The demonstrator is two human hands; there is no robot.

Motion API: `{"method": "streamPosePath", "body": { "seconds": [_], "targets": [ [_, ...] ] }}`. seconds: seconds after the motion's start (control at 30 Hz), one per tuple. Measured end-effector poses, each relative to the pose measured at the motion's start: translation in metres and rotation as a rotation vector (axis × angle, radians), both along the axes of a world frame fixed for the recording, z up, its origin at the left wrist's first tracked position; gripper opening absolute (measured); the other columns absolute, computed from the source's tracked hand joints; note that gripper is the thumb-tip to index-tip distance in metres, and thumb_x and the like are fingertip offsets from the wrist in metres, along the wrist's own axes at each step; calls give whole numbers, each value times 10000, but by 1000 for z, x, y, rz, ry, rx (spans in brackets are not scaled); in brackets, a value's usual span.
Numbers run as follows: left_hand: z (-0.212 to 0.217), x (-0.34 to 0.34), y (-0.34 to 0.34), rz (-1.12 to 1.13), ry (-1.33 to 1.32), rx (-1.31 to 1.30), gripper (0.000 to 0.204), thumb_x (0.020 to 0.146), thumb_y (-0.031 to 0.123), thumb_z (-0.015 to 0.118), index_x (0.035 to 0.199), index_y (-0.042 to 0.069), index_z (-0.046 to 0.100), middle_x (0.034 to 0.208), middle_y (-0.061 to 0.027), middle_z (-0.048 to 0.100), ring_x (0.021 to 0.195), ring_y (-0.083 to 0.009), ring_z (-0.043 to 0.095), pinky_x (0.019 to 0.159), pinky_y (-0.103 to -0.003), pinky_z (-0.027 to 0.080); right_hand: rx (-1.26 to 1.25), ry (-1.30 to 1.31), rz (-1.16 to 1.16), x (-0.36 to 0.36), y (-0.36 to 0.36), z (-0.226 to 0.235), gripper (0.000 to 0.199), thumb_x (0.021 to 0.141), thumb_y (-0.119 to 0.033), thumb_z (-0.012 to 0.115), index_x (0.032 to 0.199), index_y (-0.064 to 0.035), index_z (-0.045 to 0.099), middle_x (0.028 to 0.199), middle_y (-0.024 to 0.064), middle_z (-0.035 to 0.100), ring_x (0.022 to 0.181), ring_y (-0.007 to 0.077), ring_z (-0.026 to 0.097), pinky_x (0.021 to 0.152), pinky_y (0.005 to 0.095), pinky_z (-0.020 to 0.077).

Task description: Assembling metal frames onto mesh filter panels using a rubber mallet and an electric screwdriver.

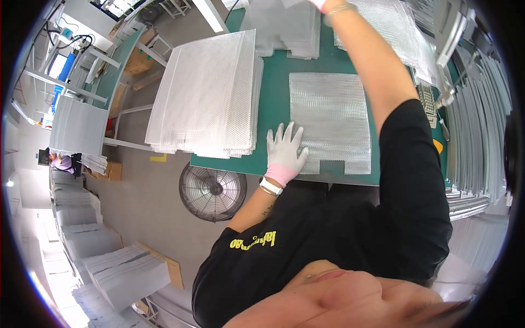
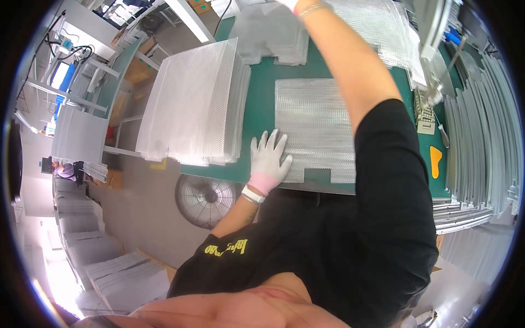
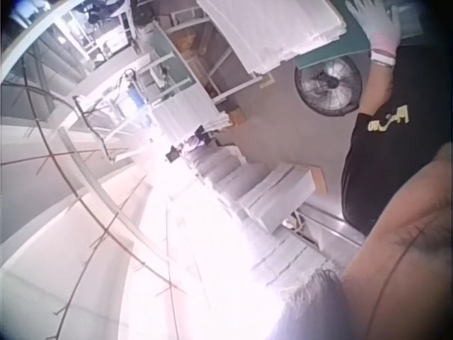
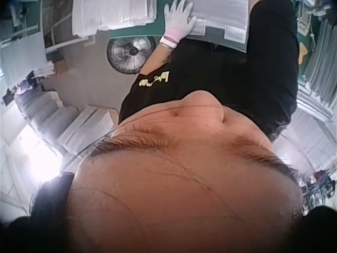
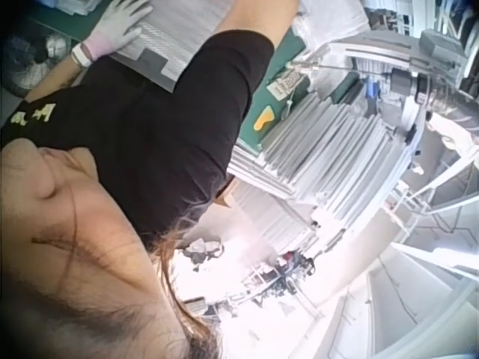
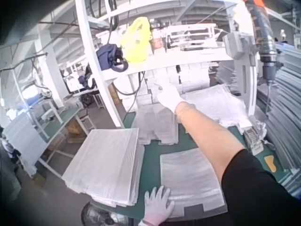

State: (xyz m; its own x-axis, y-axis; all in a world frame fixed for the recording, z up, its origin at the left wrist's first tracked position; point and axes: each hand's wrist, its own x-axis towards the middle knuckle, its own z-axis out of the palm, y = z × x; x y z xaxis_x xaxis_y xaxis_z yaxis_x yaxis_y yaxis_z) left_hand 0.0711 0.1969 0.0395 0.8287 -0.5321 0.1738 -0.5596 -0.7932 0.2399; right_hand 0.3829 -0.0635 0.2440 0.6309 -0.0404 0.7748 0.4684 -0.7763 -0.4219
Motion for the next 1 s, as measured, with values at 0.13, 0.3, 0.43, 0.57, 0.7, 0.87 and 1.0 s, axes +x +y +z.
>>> {"method": "streamPosePath", "body": {
  "seconds": [0.13, 0.3, 0.43, 0.57, 0.7, 0.87, 1.0],
  "targets": [
    [-10, 8, -4, -9, 7, -24, 646, 875, 454, 585, 1409, 99, 505, 1482, -155, 441, 1401, -358, 360, 1172, -560, 198, 237, -20, 235, -75, -36, 12, 382, 901, -152, 646, 1255, -9, 626, 1173, 169, 687, 1087, 258, 656, 938, 342, 514],
    [12, 7, 0, -2, 105, 72, 654, 849, 488, 617, 1371, 98, 556, 1473, -165, 447, 1421, -353, 330, 1178, -562, 180, 206, 180, -81, -261, -32, -14, 297, 927, -221, 630, 1178, -73, 683, 1138, 132, 682, 983, 207, 666, 901, 335, 522],
    [7, 0, 9, 41, -201, -16, 684, 909, 506, 535, 1403, 34, 511, 1444, -197, 468, 1397, -365, 371, 1173, -554, 205, 656, 299, 107, -372, -39, -86, 441, 909, -63, 648, 1339, 4, 575, 1228, 76, 656, 983, 120, 610, 910, 261, 490],
    [44, -37, 18, -99, 789, -1562, 705, 991, 433, 512, 1453, -78, 362, 1297, -196, 586, 1054, -251, 625, 898, -362, 522, 907, 409, 104, -445, -26, -142, 405, 904, -21, 647, 1301, 33, 589, 1257, 82, 648, 1001, 88, 607, 924, 242, 484],
    [51, -46, 2, 250, 355, -713, 733, 836, 252, 735, 1424, -36, 405, 1082, -165, 665, 799, -236, 655, 731, -327, 545, 504, 638, -122, -446, -9, -154, 371, 866, -51, 665, 1235, -16, 643, 1177, 115, 681, 1043, 154, 656, 879, 261, 503],
    [28, -32, 0, 235, 118, -439, 727, 806, 238, 761, 1397, -20, 426, 1016, -193, 663, 814, -319, 668, 747, -381, 543, 216, 537, -196, -437, -4, -168, 409, 850, -95, 667, 1252, -31, 631, 1200, 176, 657, 1127, 329, 629, 970, 360, 488],
    [18, -30, -5, 261, 182, -361, 734, 821, 266, 736, 1409, -27, 408, 1163, -242, 639, 992, -377, 659, 842, -406, 541, 177, 588, -227, -432, -8, -184, 419, 848, -115, 671, 1258, -36, 627, 1199, 170, 657, 1119, 320, 630, 968, 357, 489]
  ]
}}
